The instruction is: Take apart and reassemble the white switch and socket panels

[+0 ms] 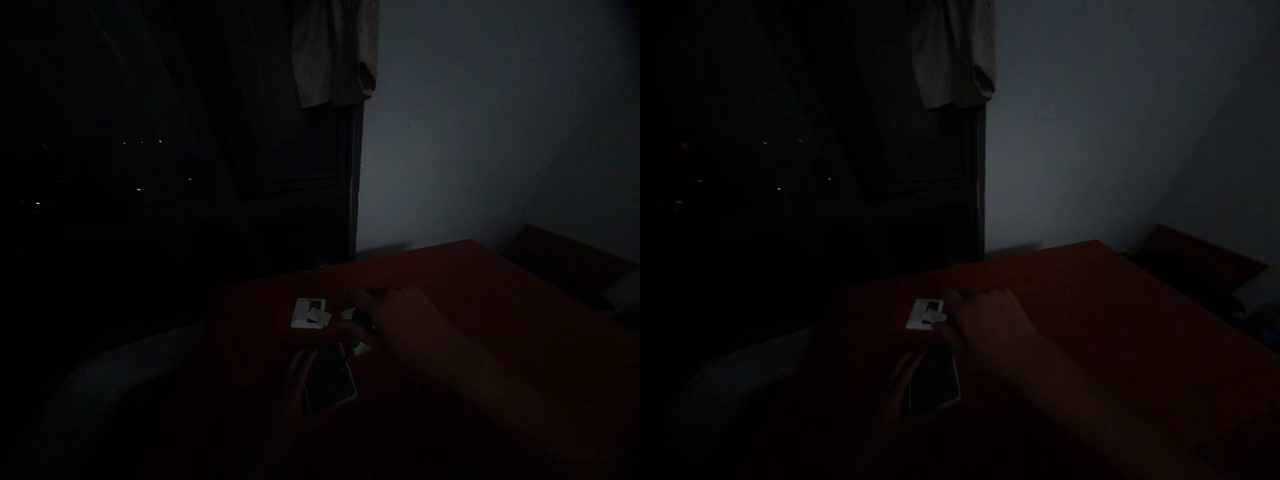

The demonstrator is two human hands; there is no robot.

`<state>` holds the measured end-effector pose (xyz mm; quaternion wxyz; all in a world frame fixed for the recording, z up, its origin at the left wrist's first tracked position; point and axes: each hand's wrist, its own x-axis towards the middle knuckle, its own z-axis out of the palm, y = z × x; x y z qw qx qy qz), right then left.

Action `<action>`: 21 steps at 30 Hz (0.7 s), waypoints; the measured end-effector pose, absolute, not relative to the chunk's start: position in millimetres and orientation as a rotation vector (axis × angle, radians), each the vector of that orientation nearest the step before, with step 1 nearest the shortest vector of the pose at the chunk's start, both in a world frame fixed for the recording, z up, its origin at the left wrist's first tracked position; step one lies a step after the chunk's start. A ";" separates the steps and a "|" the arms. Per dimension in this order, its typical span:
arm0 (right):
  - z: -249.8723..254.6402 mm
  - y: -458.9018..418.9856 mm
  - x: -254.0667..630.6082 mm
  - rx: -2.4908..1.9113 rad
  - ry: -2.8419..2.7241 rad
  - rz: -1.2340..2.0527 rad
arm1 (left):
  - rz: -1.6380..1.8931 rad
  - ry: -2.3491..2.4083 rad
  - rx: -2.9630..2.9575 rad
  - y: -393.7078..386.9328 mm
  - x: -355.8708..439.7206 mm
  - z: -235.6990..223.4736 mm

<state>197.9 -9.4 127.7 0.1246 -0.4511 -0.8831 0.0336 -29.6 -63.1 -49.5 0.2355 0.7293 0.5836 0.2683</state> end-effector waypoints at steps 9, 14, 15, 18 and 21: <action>125.3 -9.2 202.1 -1.190 -2.544 0.228 | 0.695 1.604 1.943 -62.9 -28.4 -47.0; 123.4 -6.9 208.1 -1.023 -2.576 0.411 | 0.729 1.615 1.947 -63.4 -27.1 -45.3; 124.0 -7.1 212.0 -0.927 -2.577 0.513 | 0.726 1.615 1.949 -63.1 -27.6 -46.4; 121.4 -7.3 228.5 -0.811 -2.465 0.727 | 0.729 1.592 1.947 -62.3 -30.3 -51.2; 105.0 -6.9 249.9 -1.002 -2.183 0.777 | 0.730 1.549 1.902 -63.0 -32.9 -52.8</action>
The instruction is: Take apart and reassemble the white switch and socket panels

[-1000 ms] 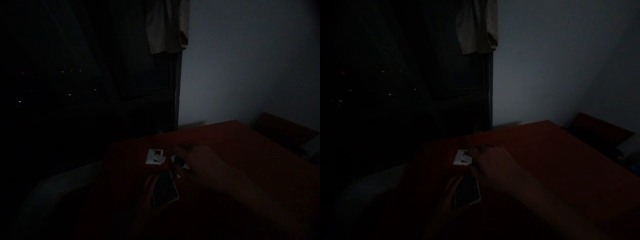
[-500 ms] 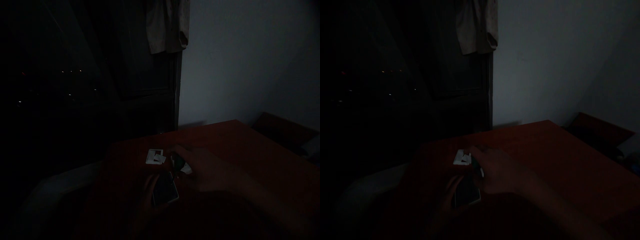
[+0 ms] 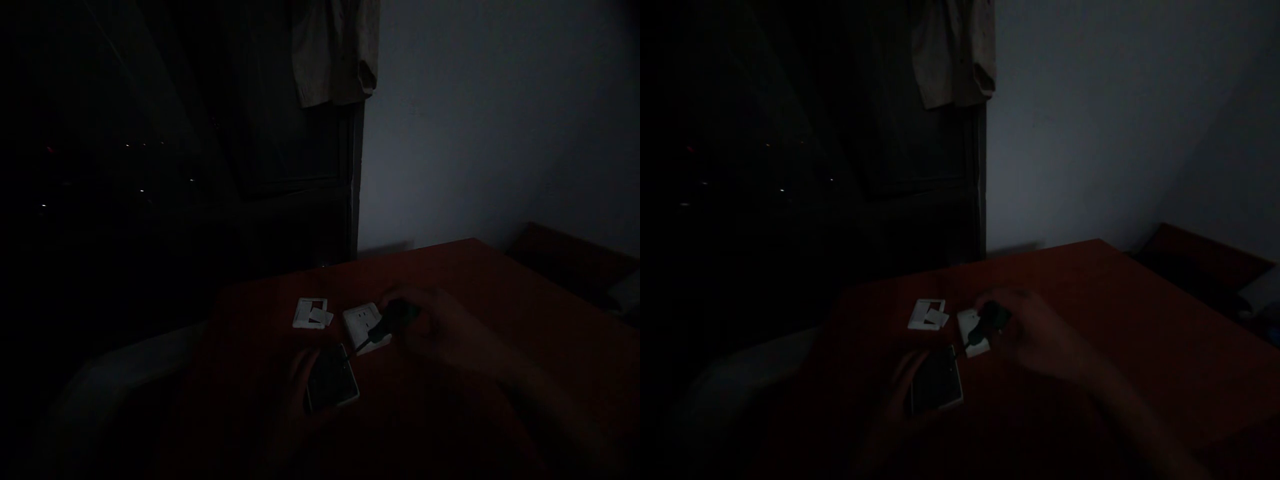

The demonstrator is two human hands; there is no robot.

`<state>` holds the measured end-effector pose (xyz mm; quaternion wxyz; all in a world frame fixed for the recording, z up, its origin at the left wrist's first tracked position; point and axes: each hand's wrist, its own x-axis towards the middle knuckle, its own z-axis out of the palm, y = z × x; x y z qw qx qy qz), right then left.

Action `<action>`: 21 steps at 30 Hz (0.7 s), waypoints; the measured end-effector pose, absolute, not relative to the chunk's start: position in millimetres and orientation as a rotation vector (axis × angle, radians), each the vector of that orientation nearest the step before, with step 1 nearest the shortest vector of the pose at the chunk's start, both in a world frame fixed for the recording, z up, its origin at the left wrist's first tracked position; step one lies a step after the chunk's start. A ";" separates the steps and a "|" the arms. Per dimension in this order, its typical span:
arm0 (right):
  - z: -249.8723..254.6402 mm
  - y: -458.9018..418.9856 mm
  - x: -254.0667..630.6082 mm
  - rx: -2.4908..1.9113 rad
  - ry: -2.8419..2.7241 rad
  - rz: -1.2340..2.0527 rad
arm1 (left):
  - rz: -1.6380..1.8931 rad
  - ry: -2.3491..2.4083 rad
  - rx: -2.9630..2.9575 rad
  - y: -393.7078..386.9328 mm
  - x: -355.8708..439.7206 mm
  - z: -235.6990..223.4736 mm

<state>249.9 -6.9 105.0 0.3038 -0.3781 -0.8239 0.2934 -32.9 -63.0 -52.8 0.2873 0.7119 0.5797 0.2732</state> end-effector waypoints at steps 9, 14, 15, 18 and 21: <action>14.0 -30.2 288.7 -1.538 -1.411 0.831 | 0.652 1.608 2.020 -64.9 -18.5 -22.0; -17.8 -45.3 287.6 -1.662 -1.171 0.924 | 0.542 1.699 2.269 -54.0 4.6 -0.6; -22.0 -47.1 287.4 -1.684 -1.146 0.936 | 0.496 1.711 2.300 -51.7 8.9 2.9; -30.6 -51.5 287.1 -1.744 -1.083 0.960 | 0.368 1.736 2.333 -46.7 18.4 9.2; -34.7 -56.2 287.2 -1.734 -1.056 0.959 | 0.307 1.759 2.335 -43.7 23.8 10.1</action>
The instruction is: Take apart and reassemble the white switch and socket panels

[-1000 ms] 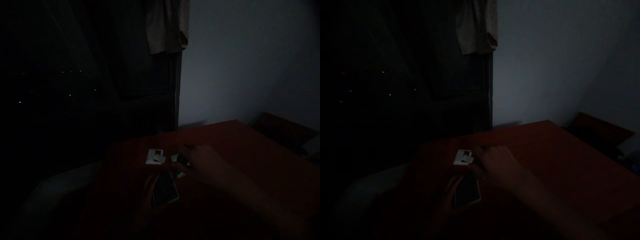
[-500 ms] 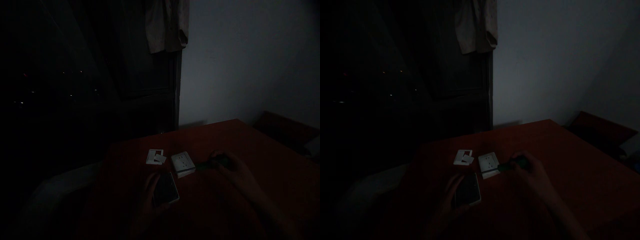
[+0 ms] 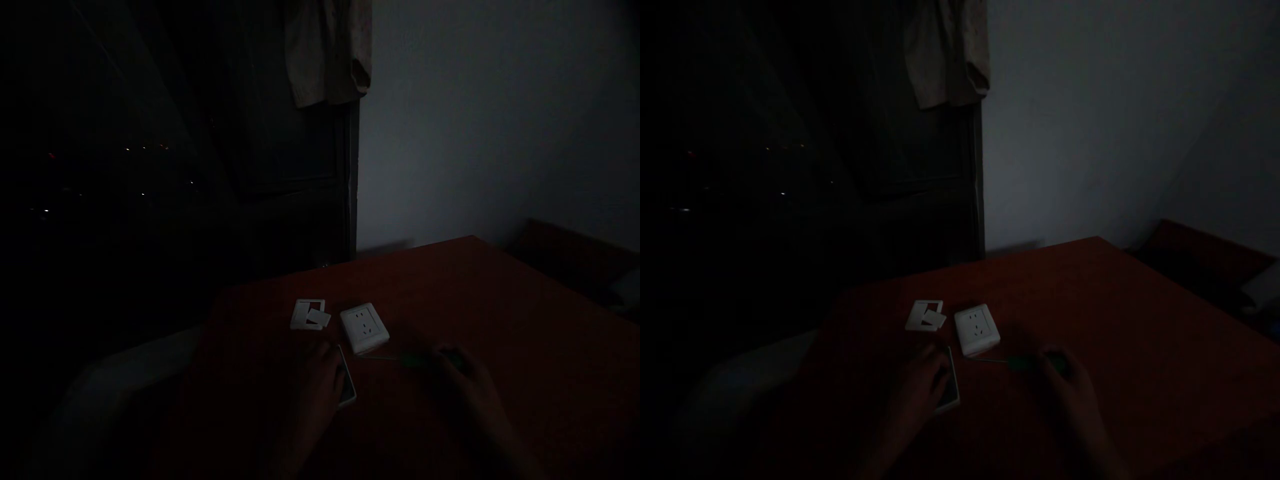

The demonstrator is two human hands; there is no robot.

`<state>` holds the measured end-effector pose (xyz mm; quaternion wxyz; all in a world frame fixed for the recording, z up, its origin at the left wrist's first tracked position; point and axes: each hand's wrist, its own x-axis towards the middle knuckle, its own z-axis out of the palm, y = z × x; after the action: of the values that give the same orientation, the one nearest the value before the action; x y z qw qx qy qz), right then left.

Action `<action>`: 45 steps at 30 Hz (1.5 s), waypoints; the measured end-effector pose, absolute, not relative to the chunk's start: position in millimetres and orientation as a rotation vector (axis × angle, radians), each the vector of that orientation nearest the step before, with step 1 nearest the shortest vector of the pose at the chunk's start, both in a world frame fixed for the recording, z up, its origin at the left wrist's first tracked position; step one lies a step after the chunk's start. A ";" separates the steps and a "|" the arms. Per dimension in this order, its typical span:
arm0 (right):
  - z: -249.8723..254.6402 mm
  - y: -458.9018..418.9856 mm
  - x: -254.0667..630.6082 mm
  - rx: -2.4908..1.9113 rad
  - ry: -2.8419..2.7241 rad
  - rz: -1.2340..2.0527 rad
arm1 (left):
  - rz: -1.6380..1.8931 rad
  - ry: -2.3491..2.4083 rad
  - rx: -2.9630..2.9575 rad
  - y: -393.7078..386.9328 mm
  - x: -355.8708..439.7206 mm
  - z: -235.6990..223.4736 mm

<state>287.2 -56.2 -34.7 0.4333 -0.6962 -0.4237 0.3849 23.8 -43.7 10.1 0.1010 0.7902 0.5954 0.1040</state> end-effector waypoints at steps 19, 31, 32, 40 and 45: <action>-47.2 -64.6 282.8 -1.695 -1.106 0.851 | 0.250 1.722 2.392 -40.8 31.9 14.3; -48.5 -64.5 282.0 -1.718 -1.120 0.878 | 0.245 1.644 2.372 -35.8 26.7 18.1; -48.4 -64.8 282.0 -1.719 -1.123 0.890 | 0.256 1.642 2.367 -36.3 26.4 18.7; -47.0 -64.9 283.1 -1.732 -1.134 0.884 | 0.343 1.694 2.310 -39.4 20.5 24.8; -51.6 -64.1 283.8 -1.706 -1.145 0.898 | 0.363 1.744 2.292 -35.8 11.8 29.5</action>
<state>283.8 -64.1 -51.6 0.4347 -0.6852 -0.4600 0.3606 11.8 -35.8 29.5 0.1191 0.7840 0.5965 0.1240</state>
